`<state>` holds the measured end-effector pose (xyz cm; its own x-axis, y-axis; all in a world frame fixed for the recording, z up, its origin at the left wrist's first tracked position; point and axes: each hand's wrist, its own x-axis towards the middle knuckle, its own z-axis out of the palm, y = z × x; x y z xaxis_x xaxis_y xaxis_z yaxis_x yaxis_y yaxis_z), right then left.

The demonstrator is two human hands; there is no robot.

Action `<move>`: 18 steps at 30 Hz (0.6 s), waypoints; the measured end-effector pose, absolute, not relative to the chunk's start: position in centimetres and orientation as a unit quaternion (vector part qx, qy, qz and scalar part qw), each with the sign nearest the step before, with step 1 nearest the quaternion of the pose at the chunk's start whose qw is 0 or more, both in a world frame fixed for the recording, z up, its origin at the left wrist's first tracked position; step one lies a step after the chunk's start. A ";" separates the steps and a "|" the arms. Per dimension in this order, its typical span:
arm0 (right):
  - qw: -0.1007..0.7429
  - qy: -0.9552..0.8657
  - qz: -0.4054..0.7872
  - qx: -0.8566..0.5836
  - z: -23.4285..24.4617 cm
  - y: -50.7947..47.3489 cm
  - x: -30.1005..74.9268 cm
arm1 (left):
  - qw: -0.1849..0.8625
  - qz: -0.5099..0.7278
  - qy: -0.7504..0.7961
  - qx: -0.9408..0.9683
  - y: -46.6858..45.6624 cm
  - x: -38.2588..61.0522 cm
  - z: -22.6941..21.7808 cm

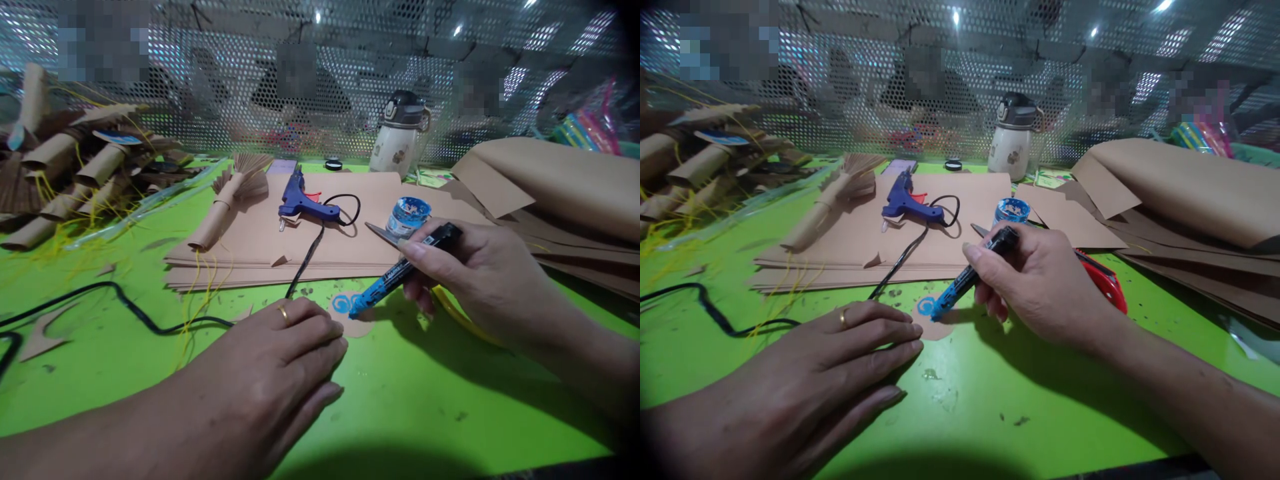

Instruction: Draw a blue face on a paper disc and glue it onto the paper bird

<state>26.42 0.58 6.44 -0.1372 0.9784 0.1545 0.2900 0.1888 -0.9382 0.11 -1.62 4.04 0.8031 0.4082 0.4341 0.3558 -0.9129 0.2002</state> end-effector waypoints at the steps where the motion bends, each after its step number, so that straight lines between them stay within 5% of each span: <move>1: 0.425 -0.640 0.402 -0.497 6.4 0.6 26.4 | 0.056 0.241 0.201 0.948 -1.6 0.1 4.0; 18: 0.432 -0.631 0.389 -0.514 6.6 0.5 26.2 | 0.053 0.254 0.194 0.946 -1.3 0.2 3.8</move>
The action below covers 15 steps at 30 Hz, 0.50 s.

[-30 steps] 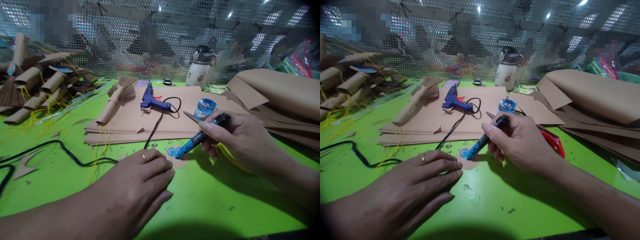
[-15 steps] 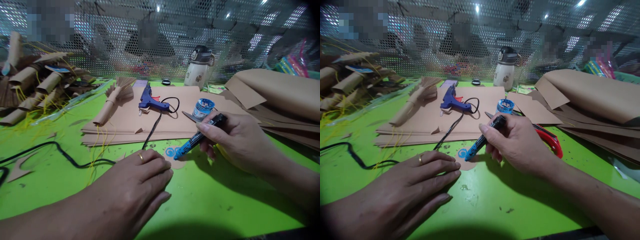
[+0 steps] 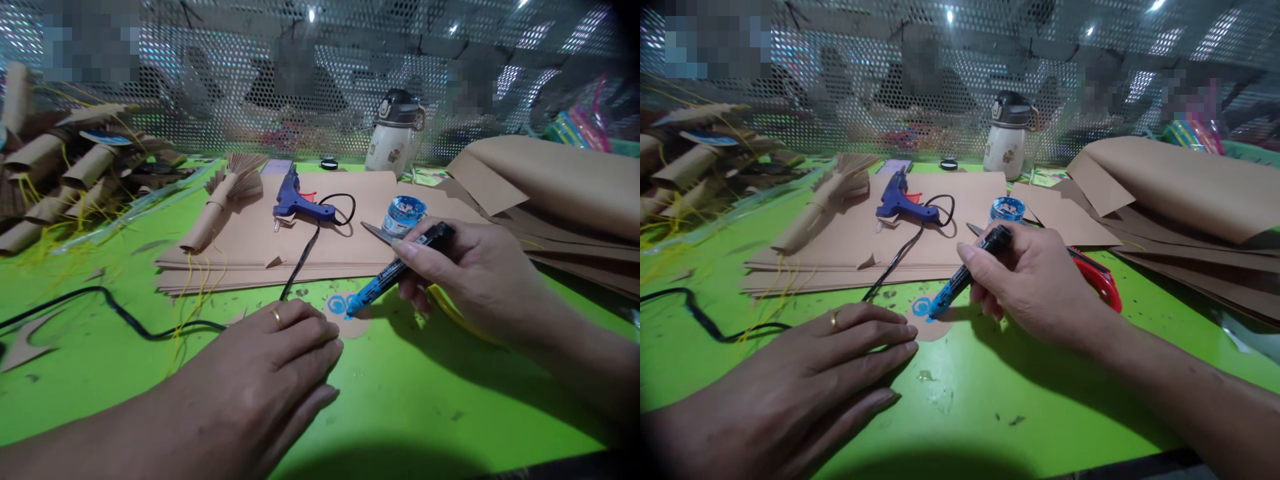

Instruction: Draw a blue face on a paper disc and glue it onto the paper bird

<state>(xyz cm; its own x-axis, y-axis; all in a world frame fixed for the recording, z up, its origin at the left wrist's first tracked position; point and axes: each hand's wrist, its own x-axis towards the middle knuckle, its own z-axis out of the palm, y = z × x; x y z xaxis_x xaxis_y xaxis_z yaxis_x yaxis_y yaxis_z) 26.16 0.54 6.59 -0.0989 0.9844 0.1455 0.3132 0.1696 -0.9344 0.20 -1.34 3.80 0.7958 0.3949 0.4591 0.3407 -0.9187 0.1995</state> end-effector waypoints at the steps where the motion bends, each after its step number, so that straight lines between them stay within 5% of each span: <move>1: 0.426 -0.632 0.393 -0.514 6.6 0.5 26.2 | 0.053 0.254 0.194 0.946 -1.3 0.2 3.8; 15: 0.407 -0.643 0.409 -0.504 6.7 0.3 26.2 | 0.056 0.254 0.196 0.945 -1.4 0.2 3.8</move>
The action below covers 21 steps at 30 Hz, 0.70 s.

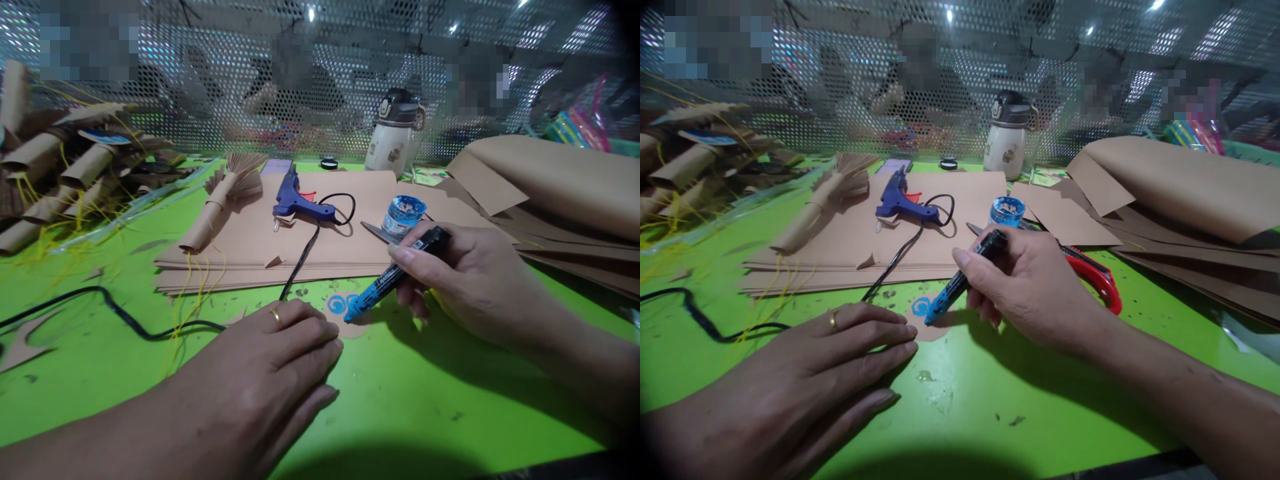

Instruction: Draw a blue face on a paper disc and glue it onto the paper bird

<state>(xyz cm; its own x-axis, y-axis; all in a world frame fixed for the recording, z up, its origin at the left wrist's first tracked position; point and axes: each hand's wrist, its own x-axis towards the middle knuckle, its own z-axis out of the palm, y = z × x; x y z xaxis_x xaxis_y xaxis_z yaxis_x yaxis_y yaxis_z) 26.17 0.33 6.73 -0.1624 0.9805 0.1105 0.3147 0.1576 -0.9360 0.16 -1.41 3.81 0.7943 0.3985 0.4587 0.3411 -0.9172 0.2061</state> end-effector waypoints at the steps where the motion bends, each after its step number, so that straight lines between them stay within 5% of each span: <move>1: 0.405 -0.642 0.412 -0.505 6.7 0.4 26.2 | 0.056 0.255 0.196 0.945 -1.4 0.2 3.8; 21: 0.426 -0.615 0.426 -0.508 5.7 1.3 26.7 | 0.054 0.258 0.194 0.945 -1.3 0.4 4.0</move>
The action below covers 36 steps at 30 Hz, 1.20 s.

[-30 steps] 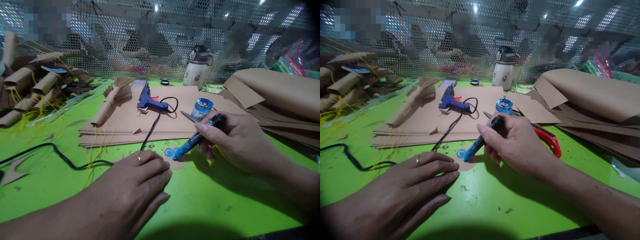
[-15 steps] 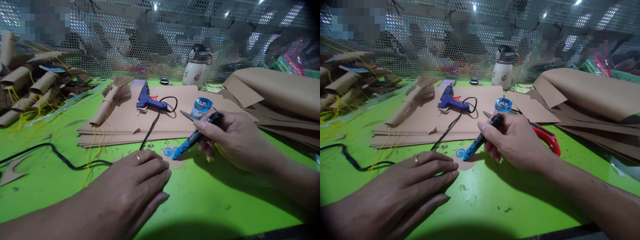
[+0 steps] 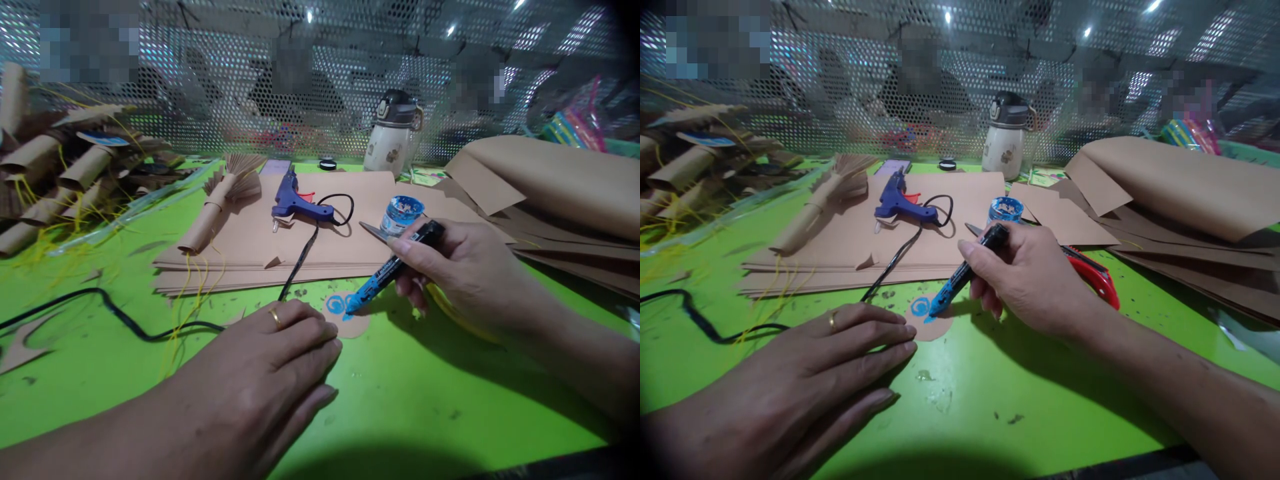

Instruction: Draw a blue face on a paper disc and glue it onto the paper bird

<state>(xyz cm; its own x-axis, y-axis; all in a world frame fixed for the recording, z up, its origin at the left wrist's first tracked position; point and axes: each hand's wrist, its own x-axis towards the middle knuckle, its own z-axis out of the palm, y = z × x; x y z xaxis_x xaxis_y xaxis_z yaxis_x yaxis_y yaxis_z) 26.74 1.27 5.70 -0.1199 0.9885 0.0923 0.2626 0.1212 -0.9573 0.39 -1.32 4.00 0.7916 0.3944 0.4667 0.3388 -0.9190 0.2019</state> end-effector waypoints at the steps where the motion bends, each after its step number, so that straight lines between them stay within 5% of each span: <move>1: 0.426 -0.616 0.424 -0.509 5.7 1.3 26.7 | 0.055 0.259 0.194 0.945 -1.3 0.4 4.0; 36: 0.447 -0.641 0.359 -0.511 7.3 0.8 26.3 | 0.055 0.261 0.192 0.944 -1.5 0.1 3.8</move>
<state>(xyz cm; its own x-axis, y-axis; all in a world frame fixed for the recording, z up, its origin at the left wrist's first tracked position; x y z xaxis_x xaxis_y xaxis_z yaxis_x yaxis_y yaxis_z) 26.34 0.77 7.29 -0.0792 0.9754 0.2058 0.3339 0.2205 -0.9165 0.12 -1.47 3.79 0.7899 0.3914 0.4720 0.3344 -0.9202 0.2034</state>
